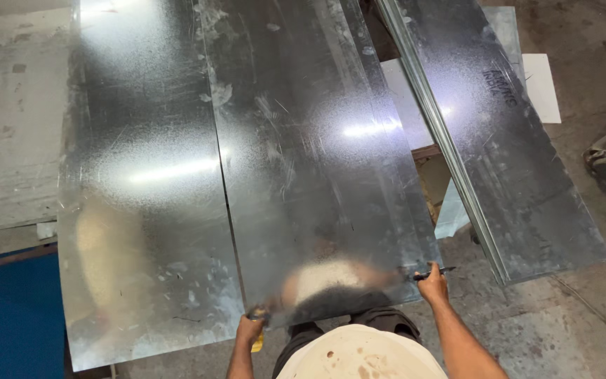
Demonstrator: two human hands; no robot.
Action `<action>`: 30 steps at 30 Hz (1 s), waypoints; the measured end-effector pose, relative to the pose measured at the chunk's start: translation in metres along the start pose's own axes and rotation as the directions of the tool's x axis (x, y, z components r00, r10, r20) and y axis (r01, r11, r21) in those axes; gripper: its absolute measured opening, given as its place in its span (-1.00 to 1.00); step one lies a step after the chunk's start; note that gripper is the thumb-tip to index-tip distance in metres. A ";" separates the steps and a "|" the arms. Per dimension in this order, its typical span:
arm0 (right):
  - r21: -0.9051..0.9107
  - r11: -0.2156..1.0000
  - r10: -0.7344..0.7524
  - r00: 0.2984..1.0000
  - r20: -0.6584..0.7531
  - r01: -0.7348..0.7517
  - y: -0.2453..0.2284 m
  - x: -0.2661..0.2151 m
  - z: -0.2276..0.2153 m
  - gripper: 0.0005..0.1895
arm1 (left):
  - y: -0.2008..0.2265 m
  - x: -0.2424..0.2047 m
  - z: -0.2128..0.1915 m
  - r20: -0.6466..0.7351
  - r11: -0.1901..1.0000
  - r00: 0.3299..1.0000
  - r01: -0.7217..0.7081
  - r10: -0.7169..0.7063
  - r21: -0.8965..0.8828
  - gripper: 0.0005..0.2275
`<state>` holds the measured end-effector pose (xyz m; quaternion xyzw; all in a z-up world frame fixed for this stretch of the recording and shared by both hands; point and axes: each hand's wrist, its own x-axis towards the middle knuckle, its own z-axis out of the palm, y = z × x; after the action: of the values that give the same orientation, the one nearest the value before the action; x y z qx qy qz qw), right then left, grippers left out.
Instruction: The person uses a yellow tape measure and a black marker to measure and mark dimensions on large, flat metal sheets. They repeatedly extend the tape measure, align it with the sheet edges, and make small marks at specific intervals. The person moves between different sheets to perform the same measuring and marking actions.
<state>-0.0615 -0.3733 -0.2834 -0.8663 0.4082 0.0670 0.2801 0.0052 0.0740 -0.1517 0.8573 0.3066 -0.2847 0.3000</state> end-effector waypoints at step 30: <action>0.036 0.999 -0.031 0.998 -0.049 0.033 -0.002 -0.010 -0.005 -0.34 | -0.054 0.052 0.024 0.118 0.976 0.993 -0.024 -0.002 0.214 -0.34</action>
<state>-0.0666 -0.3681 -0.2753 -0.8688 0.4022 0.0340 0.2869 -0.0061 0.1104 -0.2209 0.8682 0.2509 -0.3645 0.2245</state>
